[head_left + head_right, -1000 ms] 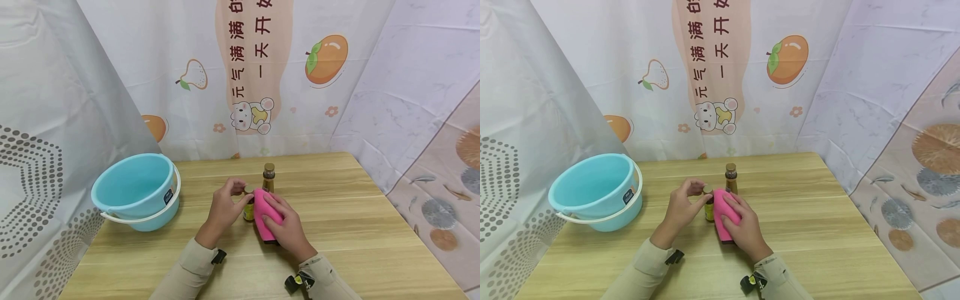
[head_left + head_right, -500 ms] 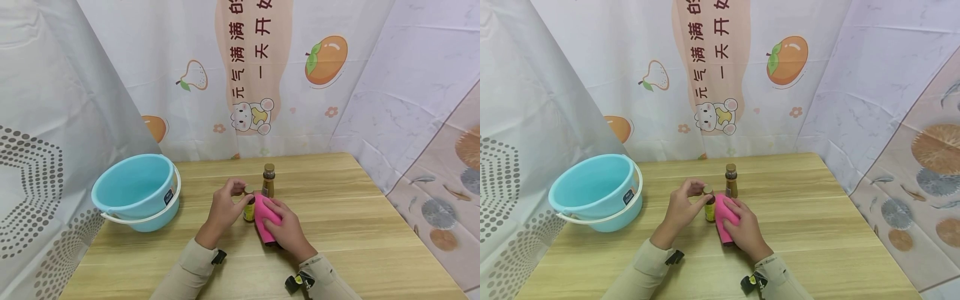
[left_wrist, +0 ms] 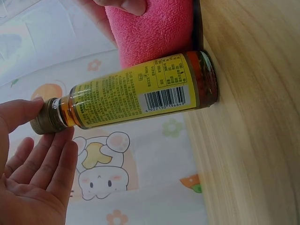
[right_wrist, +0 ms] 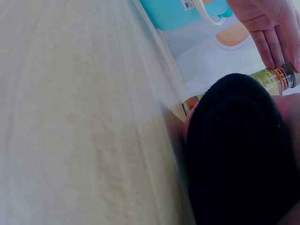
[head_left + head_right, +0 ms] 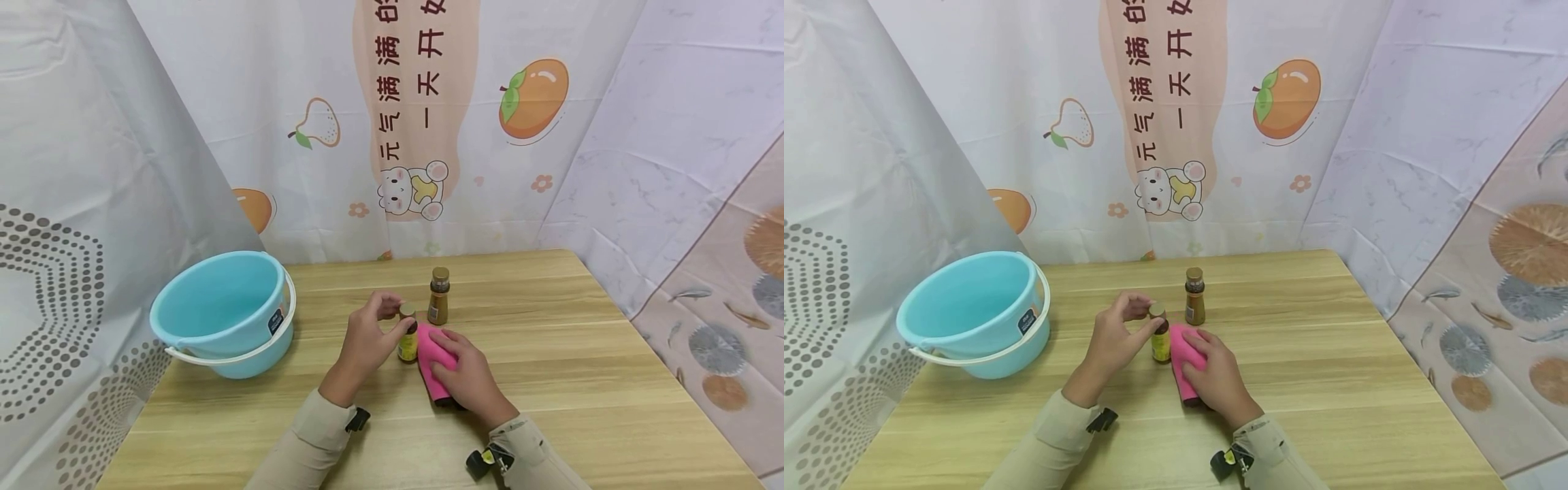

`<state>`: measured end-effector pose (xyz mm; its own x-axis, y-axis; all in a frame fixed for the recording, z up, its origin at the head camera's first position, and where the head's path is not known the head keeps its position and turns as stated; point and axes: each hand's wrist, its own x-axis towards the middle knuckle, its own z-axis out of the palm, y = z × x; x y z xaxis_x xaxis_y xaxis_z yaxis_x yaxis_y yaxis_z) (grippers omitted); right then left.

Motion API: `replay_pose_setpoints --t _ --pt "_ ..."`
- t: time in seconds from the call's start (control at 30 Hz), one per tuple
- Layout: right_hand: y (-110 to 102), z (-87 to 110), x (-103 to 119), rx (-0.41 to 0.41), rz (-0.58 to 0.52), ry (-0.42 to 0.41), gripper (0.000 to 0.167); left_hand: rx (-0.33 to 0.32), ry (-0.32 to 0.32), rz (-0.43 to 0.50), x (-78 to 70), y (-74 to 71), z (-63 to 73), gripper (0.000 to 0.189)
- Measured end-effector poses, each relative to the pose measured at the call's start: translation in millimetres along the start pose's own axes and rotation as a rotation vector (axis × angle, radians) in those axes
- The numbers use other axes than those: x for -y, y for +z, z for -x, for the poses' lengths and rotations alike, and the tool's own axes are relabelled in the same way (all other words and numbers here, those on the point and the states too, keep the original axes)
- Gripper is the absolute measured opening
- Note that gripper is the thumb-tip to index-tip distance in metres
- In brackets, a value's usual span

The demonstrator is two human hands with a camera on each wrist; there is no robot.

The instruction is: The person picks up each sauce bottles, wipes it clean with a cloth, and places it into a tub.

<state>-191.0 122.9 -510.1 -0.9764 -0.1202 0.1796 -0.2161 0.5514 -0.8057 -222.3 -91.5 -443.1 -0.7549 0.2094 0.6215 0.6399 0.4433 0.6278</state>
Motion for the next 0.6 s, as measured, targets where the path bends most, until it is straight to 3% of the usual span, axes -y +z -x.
replay_pose_setpoints --t 0.27,0.6 --pt "-0.3 0.1 1.6 0.004 0.014 0.008 0.057 -0.057 -0.005 -0.073 -1.6 -1.4 -0.8 0.042" --pt "-0.6 0.6 1.8 -0.008 0.013 -0.012 0.057 -0.061 -0.051 -0.042 -2.3 -0.5 -1.2 0.038"
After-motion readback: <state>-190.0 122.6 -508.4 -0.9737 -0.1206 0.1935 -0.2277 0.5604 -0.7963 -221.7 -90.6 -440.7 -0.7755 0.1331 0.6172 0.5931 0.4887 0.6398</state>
